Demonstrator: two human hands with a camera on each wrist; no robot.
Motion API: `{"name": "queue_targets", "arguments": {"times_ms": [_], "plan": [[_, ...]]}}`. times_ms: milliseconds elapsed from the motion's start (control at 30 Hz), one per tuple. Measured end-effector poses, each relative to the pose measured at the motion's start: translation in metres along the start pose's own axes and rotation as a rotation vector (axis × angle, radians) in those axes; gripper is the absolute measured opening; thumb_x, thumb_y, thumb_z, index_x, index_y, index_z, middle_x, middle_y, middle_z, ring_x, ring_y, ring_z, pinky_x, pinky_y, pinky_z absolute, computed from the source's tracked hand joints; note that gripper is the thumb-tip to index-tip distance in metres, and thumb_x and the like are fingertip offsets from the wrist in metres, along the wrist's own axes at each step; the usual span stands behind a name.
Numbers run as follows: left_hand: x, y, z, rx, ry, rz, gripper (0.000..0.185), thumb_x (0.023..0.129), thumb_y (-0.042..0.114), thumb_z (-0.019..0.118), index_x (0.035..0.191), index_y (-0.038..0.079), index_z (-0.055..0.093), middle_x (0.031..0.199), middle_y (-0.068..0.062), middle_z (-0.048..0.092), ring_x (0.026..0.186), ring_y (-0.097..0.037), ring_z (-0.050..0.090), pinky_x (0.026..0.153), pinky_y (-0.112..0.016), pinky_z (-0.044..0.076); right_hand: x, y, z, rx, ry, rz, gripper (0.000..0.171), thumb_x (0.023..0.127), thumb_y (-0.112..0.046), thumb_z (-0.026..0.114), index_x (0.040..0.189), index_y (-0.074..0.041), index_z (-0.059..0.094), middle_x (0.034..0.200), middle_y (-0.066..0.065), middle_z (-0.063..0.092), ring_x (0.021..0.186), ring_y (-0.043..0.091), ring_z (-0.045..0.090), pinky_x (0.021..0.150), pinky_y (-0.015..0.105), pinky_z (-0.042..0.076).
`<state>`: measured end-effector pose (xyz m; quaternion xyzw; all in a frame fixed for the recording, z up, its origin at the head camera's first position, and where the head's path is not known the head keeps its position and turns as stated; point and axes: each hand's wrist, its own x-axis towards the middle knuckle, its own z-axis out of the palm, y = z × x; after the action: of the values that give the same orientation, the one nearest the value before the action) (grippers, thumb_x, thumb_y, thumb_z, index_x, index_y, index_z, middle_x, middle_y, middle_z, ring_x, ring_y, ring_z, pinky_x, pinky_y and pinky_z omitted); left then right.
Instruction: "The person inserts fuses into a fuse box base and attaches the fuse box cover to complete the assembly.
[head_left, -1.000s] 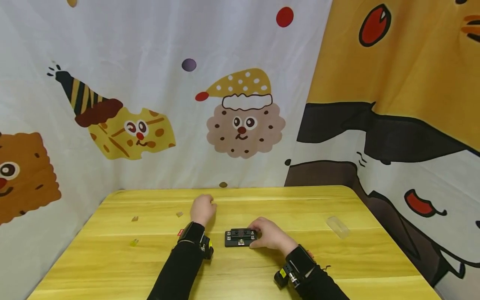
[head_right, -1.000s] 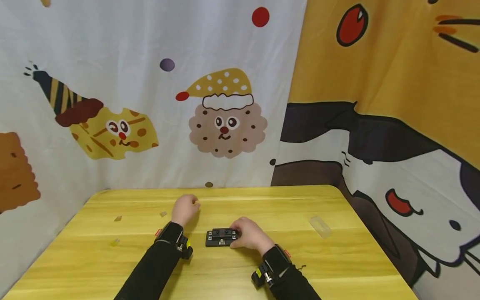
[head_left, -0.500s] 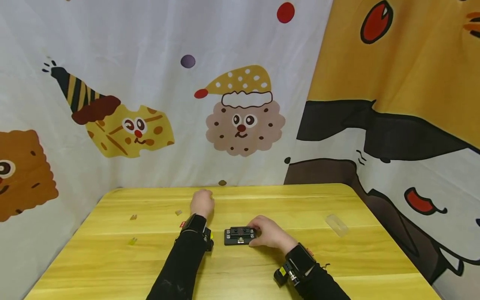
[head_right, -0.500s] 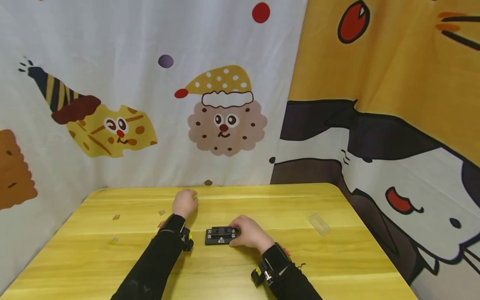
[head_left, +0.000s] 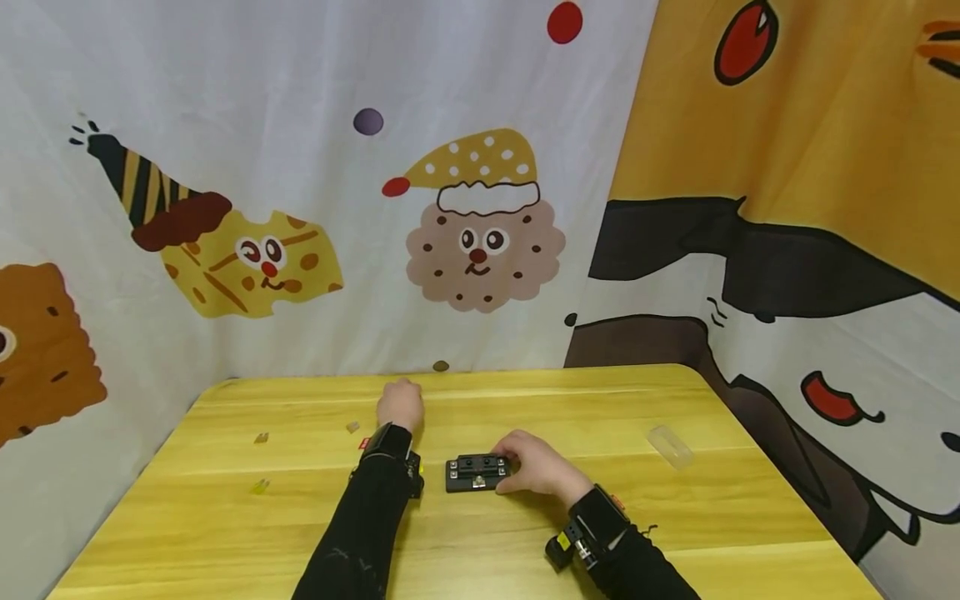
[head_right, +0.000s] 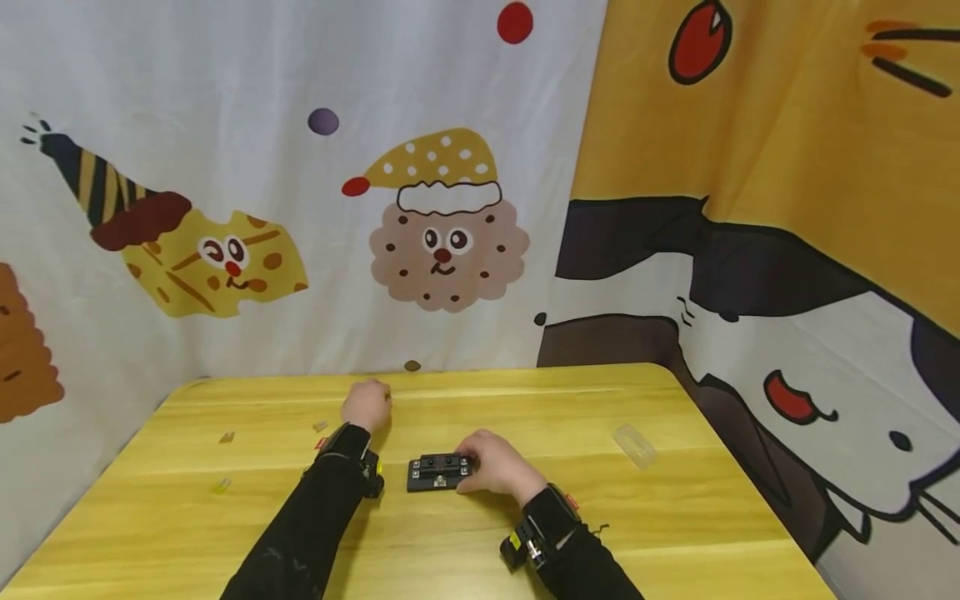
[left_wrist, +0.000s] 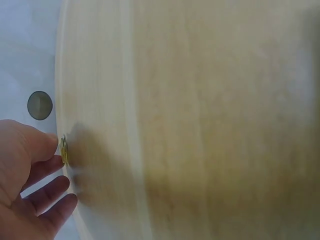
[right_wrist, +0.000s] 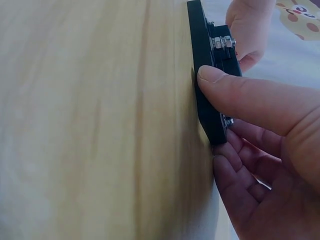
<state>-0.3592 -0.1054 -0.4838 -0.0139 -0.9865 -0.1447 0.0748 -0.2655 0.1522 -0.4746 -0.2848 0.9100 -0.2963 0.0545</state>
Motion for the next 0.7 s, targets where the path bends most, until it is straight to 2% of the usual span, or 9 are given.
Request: {"name": "queue_targets", "arguments": {"times_ms": [233,467,567,700], "plan": [[0.0057,0.0015,0.0037,0.041,0.019,0.000,0.020,0.094,0.000,0.056,0.096,0.006,0.075,0.101,-0.014,0.065,0.100,-0.038,0.059,0.073,-0.053,0.055,-0.0014,0.0039,0.0016,0.006,0.000,0.009,0.042,0.072,-0.018,0.089,0.109,-0.009,0.069,0.102,-0.001,0.058,0.092,0.018,0.055,0.086,0.037,0.047],[0.0058,0.0015,0.0080,0.041,0.114,0.014,0.019,0.093,-0.003,0.058,0.086,0.004,0.074,0.090,-0.016,0.067,0.088,-0.036,0.063,0.065,-0.053,0.056,0.0003,0.0057,0.0009,0.012,-0.006,0.018,0.042,0.072,-0.017,0.089,0.108,-0.009,0.069,0.102,0.000,0.058,0.093,0.018,0.056,0.087,0.039,0.047],[0.0044,0.0018,0.0075,0.023,0.137,0.001,0.021,0.093,-0.003,0.058,0.084,0.005,0.074,0.088,-0.016,0.067,0.086,-0.036,0.064,0.065,-0.052,0.056,0.0013,0.0054,0.0009,0.024,-0.014,0.031,0.041,0.073,-0.018,0.089,0.108,-0.010,0.069,0.103,-0.001,0.057,0.093,0.018,0.055,0.087,0.040,0.047],[0.0027,0.0024,0.0055,-0.006,0.134,-0.019,0.019,0.093,-0.004,0.057,0.087,0.004,0.074,0.090,-0.018,0.068,0.088,-0.037,0.064,0.067,-0.053,0.056,0.0019,0.0046,0.0018,0.031,-0.017,0.034,0.041,0.072,-0.017,0.089,0.107,-0.010,0.069,0.103,-0.001,0.058,0.093,0.018,0.055,0.087,0.040,0.047]]}}
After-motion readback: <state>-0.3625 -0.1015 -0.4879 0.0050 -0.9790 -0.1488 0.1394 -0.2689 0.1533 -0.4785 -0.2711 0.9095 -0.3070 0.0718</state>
